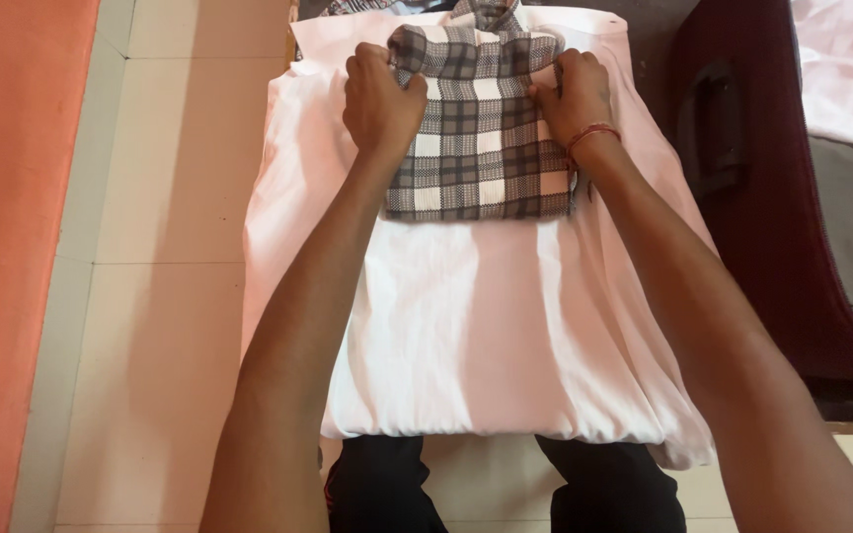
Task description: The person buttons a white shirt while holding it on their lap, then sets it aside to pick up and button a plaid shirt taken from a suitcase.
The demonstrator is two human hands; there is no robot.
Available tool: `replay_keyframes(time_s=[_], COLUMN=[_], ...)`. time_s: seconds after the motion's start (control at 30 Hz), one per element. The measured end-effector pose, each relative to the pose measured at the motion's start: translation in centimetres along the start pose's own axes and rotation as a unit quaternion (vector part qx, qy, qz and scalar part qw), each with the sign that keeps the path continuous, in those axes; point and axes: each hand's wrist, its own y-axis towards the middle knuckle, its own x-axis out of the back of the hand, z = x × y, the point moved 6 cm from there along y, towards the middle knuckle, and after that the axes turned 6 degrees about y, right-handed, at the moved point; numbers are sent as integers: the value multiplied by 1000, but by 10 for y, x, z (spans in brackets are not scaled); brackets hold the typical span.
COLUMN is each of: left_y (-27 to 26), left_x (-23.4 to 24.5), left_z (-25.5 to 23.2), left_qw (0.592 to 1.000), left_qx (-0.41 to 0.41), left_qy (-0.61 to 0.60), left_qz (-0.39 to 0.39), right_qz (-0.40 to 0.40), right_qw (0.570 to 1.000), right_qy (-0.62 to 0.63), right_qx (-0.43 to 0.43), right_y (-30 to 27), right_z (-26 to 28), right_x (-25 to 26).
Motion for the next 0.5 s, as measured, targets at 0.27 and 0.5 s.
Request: replay_keyframes(time_s=[0.27, 0.5], left_y=[15, 40], left_x=[3, -25], left_z=[-7, -13], left_qw=[957, 962], left_qx=[-274, -254], left_qy=[60, 96], left_qz=[-74, 16], right_qz=[-54, -6], right_qw=[993, 984], right_qy=[56, 164], right_qx=[89, -70], right_y=[4, 29], right_z=[9, -10], right_x=[9, 4])
